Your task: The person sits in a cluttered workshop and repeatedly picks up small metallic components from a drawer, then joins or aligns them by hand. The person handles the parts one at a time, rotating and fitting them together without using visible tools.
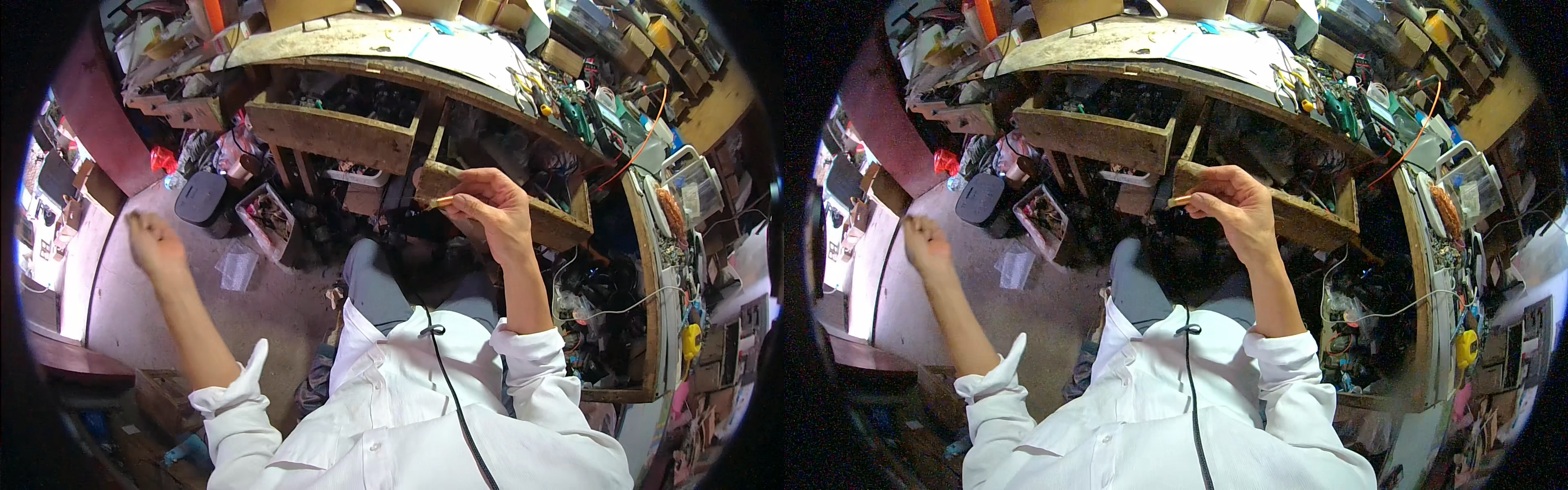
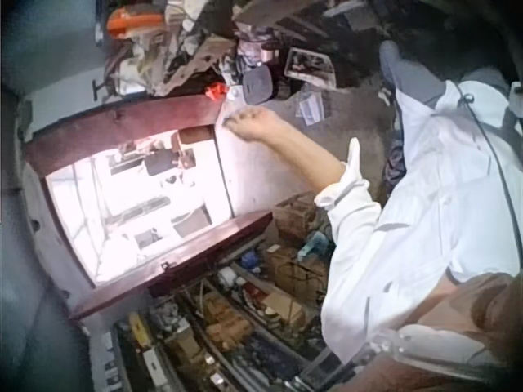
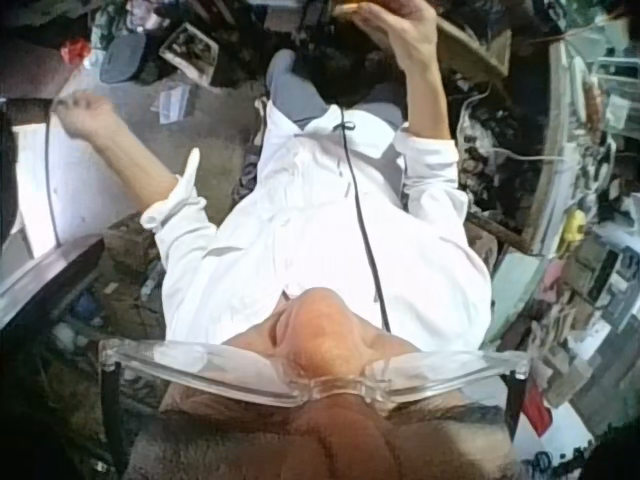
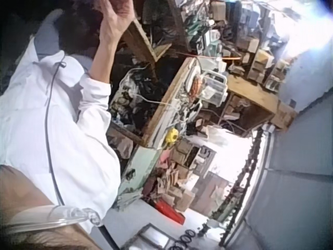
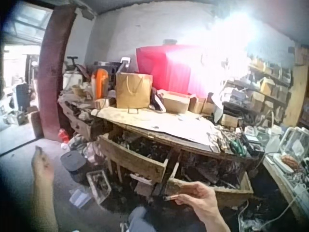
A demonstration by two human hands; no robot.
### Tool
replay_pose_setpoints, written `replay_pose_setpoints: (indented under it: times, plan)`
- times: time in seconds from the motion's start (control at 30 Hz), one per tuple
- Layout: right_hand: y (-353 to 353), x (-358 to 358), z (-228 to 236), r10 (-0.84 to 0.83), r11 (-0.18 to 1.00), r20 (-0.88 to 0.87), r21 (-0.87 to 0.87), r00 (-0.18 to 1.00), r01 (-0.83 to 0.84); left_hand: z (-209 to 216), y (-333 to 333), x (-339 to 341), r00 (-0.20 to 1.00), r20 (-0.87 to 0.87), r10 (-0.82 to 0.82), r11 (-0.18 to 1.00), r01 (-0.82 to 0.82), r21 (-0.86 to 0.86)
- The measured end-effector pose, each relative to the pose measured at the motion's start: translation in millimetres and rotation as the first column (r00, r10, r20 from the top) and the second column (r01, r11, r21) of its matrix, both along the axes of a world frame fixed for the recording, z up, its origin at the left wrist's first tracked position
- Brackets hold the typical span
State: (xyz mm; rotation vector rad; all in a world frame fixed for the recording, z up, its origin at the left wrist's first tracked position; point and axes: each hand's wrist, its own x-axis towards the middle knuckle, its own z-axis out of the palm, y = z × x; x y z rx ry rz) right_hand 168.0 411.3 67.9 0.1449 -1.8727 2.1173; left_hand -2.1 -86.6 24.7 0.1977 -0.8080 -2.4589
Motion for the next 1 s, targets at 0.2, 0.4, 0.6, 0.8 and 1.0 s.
replay_pose_setpoints:
  times: [0.2,0.4,0.6,0.8,1.0]
  plan:
    - [-32,1,6,0.09,0.995,0.025,0.04,0.996,-0.091,28,224,70,0.69,0.274,-0.67,0.552,0.71,-0.438]
    - [-32,10,3,-0.014,0.996,0.019,0.091,1.0,0.012,28,275,104,0.167,0.428,-0.888,0.032,0.952,-0.305]
    - [-13,25,-2,-0.112,0.993,0.015,-0.025,0.994,0.112,27,245,101,0.231,0.418,-0.879,0.053,0.917,-0.396]
    - [13,35,-4,-0.211,0.977,0.01,-0.002,0.977,0.211,18,159,64,0.439,0.098,-0.893,0.45,0.871,0.196]
    - [9,33,-11,-0.175,0.984,0.053,-0.024,0.983,0.177,-26,14,-12,0.913,-0.088,-0.398,0.902,0.407,0.145]
